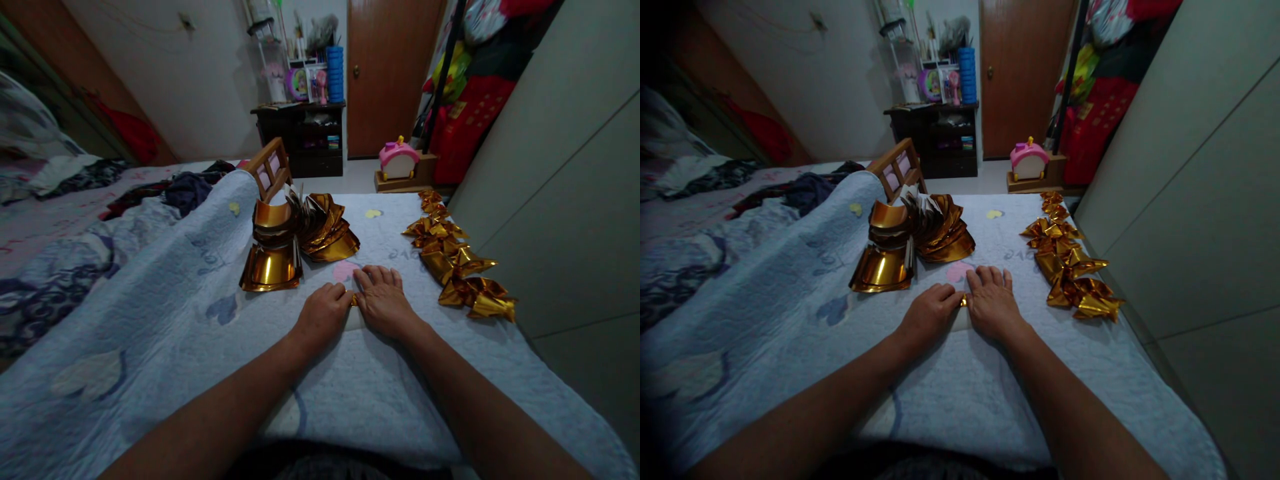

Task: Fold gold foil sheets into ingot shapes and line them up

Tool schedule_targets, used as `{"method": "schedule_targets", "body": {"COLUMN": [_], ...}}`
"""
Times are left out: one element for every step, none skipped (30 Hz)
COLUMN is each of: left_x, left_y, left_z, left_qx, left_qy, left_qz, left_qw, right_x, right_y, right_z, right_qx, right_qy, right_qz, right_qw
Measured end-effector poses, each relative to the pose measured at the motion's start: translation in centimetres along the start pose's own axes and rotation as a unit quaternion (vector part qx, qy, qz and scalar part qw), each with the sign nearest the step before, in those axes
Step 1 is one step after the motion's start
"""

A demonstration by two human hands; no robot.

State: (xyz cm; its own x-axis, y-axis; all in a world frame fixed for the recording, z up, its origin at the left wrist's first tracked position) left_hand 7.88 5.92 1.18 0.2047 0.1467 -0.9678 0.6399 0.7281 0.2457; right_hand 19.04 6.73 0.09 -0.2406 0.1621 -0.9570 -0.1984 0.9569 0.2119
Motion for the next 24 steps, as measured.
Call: {"method": "schedule_targets", "body": {"left_x": [0.0, 0.0, 0.0, 0.0, 0.0, 0.1, 0.1, 0.1, 0.1, 0.1, 0.1, 0.1, 0.0, 0.0, 0.0, 0.0, 0.0, 0.0, 0.0, 0.0, -0.1, -0.1, -0.1, -0.1], "left_y": [0.0, 0.0, 0.0, 0.1, 0.1, 0.2, 0.2, 0.2, 0.2, 0.2, 0.2, 0.2, 0.2, 0.2, 0.1, 0.1, 0.1, 0.1, 0.1, 0.1, 0.1, 0.0, 0.0, 0.0], "left_z": [0.0, 0.1, 0.1, 0.1, 0.1, 0.1, 0.1, 0.1, 0.1, 0.2, 0.2, 0.2, 0.3, 0.3, 0.3, 0.3, 0.3, 0.3, 0.3, 0.3, 0.3, 0.3, 0.3, 0.3], "left_qx": [0.002, 0.003, 0.004, 0.004, 0.003, 0.003, 0.004, 0.005, 0.007, 0.008, 0.010, 0.011, 0.012, 0.013, 0.014, 0.014, 0.014, 0.015, 0.016, 0.017, 0.017, 0.018, 0.018, 0.018], "left_qy": [-0.001, -0.002, -0.003, -0.002, 0.001, 0.005, 0.010, 0.015, 0.020, 0.023, 0.025, 0.027, 0.029, 0.031, 0.033, 0.035, 0.036, 0.037, 0.037, 0.038, 0.037, 0.037, 0.035, 0.034], "left_qz": [0.002, 0.003, 0.003, 0.001, -0.003, -0.008, -0.013, -0.018, -0.022, -0.025, -0.027, -0.027, -0.027, -0.027, -0.028, -0.029, -0.030, -0.031, -0.031, -0.031, -0.029, -0.028, -0.026, -0.025], "left_qw": [1.000, 1.000, 1.000, 1.000, 1.000, 1.000, 1.000, 1.000, 1.000, 0.999, 0.999, 0.999, 0.999, 0.999, 0.999, 0.999, 0.999, 0.999, 0.999, 0.999, 0.999, 0.999, 0.999, 0.999], "right_x": [0.0, 0.0, 0.0, 0.0, 0.0, -0.1, -0.1, -0.1, -0.1, -0.1, 0.0, 0.0, 0.0, 0.0, 0.0, 0.0, -0.1, -0.1, -0.1, 0.0, 0.0, 0.0, 0.1, 0.1], "right_y": [0.0, 0.0, 0.0, 0.0, 0.1, 0.1, 0.1, 0.1, 0.1, 0.1, 0.1, 0.1, 0.1, 0.0, 0.0, -0.1, -0.2, -0.3, -0.4, -0.5, -0.6, -0.6, -0.7, -0.7], "right_z": [0.0, 0.0, 0.0, -0.1, -0.1, -0.1, -0.1, -0.1, -0.1, -0.1, 0.0, 0.1, 0.2, 0.3, 0.4, 0.5, 0.6, 0.8, 0.9, 1.1, 1.2, 1.3, 1.4, 1.5], "right_qx": [0.000, 0.002, 0.004, 0.006, 0.008, 0.009, 0.010, 0.011, 0.012, 0.013, 0.015, 0.014, 0.013, 0.010, 0.007, 0.005, 0.003, 0.003, 0.004, 0.005, 0.005, 0.006, 0.006, 0.005], "right_qy": [-0.001, -0.002, -0.004, -0.005, -0.007, -0.007, -0.007, -0.005, -0.002, 0.001, 0.005, 0.009, 0.012, 0.015, 0.015, 0.015, 0.014, 0.013, 0.012, 0.011, 0.011, 0.010, 0.009, 0.008], "right_qz": [0.001, 0.003, 0.005, 0.006, 0.007, 0.008, 0.009, 0.008, 0.006, 0.004, 0.003, 0.001, 0.000, -0.001, 0.000, -0.001, -0.001, -0.003, -0.006, -0.009, -0.013, -0.017, -0.020, -0.023], "right_qw": [1.000, 1.000, 1.000, 1.000, 1.000, 1.000, 1.000, 1.000, 1.000, 1.000, 1.000, 1.000, 1.000, 1.000, 1.000, 1.000, 1.000, 1.000, 1.000, 1.000, 1.000, 1.000, 1.000, 1.000]}}
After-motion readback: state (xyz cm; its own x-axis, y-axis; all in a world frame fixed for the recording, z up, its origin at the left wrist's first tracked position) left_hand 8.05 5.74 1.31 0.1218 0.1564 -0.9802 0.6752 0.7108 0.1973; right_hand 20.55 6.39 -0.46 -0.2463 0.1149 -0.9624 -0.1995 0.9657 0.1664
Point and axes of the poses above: each hand's wrist, its own y-axis towards the middle knuckle, its own x-axis out of the palm, z = x × y, the point moved 7 cm from there along y, towards the middle knuckle, and after that the axes turned 6 degrees about z, right-handed, at the moved point
